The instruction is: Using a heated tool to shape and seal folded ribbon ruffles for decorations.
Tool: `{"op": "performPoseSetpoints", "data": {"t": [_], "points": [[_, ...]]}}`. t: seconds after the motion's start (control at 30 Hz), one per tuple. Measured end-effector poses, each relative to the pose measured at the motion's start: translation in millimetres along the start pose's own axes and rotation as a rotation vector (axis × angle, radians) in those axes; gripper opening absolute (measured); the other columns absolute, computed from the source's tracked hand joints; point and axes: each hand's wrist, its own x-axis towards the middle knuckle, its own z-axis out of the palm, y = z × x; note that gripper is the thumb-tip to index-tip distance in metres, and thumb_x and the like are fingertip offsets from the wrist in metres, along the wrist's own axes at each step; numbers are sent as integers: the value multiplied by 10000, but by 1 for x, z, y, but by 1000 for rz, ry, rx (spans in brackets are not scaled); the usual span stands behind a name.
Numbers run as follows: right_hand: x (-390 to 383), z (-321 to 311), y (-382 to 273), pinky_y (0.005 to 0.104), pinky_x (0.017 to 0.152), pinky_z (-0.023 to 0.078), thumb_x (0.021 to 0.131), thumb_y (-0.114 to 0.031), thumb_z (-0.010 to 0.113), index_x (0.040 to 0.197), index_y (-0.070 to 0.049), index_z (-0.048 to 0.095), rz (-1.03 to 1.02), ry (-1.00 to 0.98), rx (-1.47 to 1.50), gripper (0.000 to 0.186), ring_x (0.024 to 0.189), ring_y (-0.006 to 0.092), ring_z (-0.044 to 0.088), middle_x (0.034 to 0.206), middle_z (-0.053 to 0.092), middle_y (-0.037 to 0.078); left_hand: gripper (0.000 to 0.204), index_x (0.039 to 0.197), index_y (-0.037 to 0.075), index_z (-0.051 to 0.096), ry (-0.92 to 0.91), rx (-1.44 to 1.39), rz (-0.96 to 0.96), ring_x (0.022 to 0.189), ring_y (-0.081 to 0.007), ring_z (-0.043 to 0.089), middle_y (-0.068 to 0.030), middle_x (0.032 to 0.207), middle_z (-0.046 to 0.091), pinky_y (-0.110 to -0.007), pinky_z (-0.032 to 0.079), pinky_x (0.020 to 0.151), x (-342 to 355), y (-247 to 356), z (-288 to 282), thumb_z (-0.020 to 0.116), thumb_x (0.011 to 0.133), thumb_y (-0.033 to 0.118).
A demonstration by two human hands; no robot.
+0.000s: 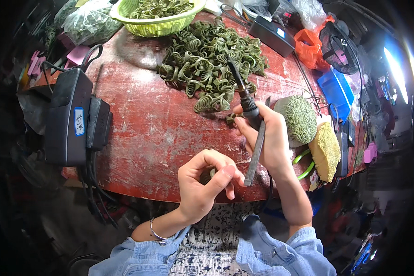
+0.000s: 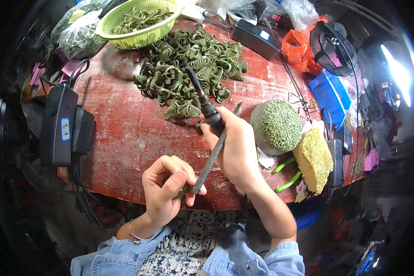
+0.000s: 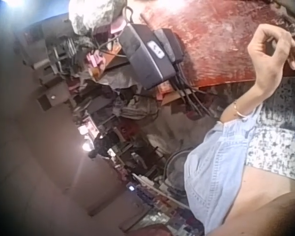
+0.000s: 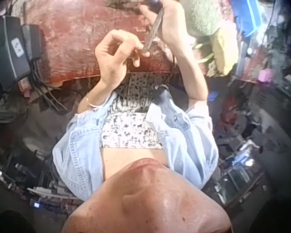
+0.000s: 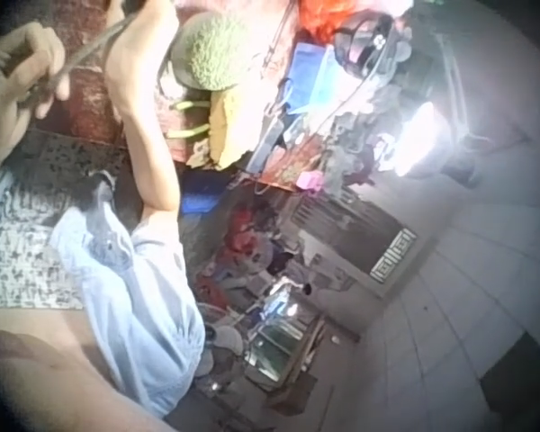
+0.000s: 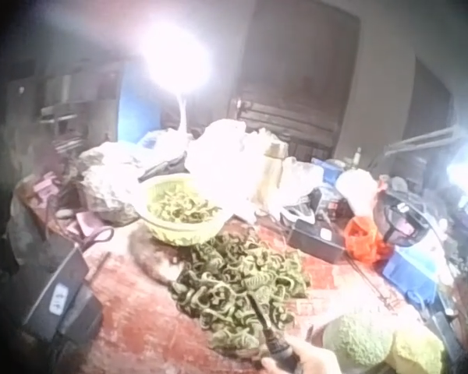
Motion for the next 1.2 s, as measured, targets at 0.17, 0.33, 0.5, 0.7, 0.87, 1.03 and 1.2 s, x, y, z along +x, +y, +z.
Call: {"op": "performPoseSetpoints", "data": {"t": [0.17, 0.33, 0.5, 0.7, 0.87, 1.03, 1.2], "points": [[-38, -8, -21, 169, 353, 289, 821, -38, 555, 841, -6, 551, 127, 36, 89, 38, 412, 16, 423, 638, 554, 14, 159, 770, 8, 434, 49, 131, 17, 600, -139, 563, -92, 725, 487, -187, 431, 399, -1, 1, -1, 590, 791, 24], [-81, -13, -23, 174, 360, 320, 813, 9, 542, 870, 62, 564, 51, 3, 435, 81, 412, 40, 454, 630, 581, 66, 550, 1140, 16, 519, 37, 195, 72, 800, -85, 549, -60, 955, 564, -192, 450, 671, -1, 2, 4, 728, 632, -13], [-94, -17, -8, 180, 363, 333, 795, 30, 529, 888, 66, 599, 173, 88, 593, 122, 402, 52, 459, 621, 596, 112, 383, 993, 22, 613, -137, 554, 117, 788, -77, 545, -62, 998, 571, -197, 457, 661, 3, 4, 1, 741, 632, 22], [-110, -52, 8, 177, 313, 264, 759, -65, 503, 821, 98, 588, 501, -75, 801, 194, 303, 66, 388, 517, 555, 161, 396, 1009, 28, 610, -90, 503, 55, 796, -86, 547, -75, 969, 578, -198, 454, 649, 2, 3, 6, 734, 634, 28], [-110, -42, 27, 170, 324, 255, 830, -61, 494, 979, 74, 547, 431, 222, 538, 209, 340, 57, 404, 608, 578, 139, 401, 1014, 31, 619, -111, 553, 24, 815, -111, 551, -78, 959, 577, -211, 451, 660, -2, 0, 6, 731, 630, 52], [-116, -34, 19, 167, 343, 301, 837, -84, 514, 907, 48, 528, 334, 284, 588, 150, 371, 73, 440, 593, 577, 155, 358, 1013, 13, 617, -152, 541, -8, 817, -118, 553, -86, 960, 577, -215, 454, 656, 0, 2, 8, 702, 666, 40], [-113, -28, 3, 187, 379, 388, 851, -94, 508, 906, 13, 440, 208, 249, 664, 138, 407, 113, 496, 647, 602, 204, 339, 1032, -3, 605, -166, 497, -126, 821, -139, 558, -116, 978, 571, -231, 460, 664, 0, 7, 11, 674, 705, 50]]}}
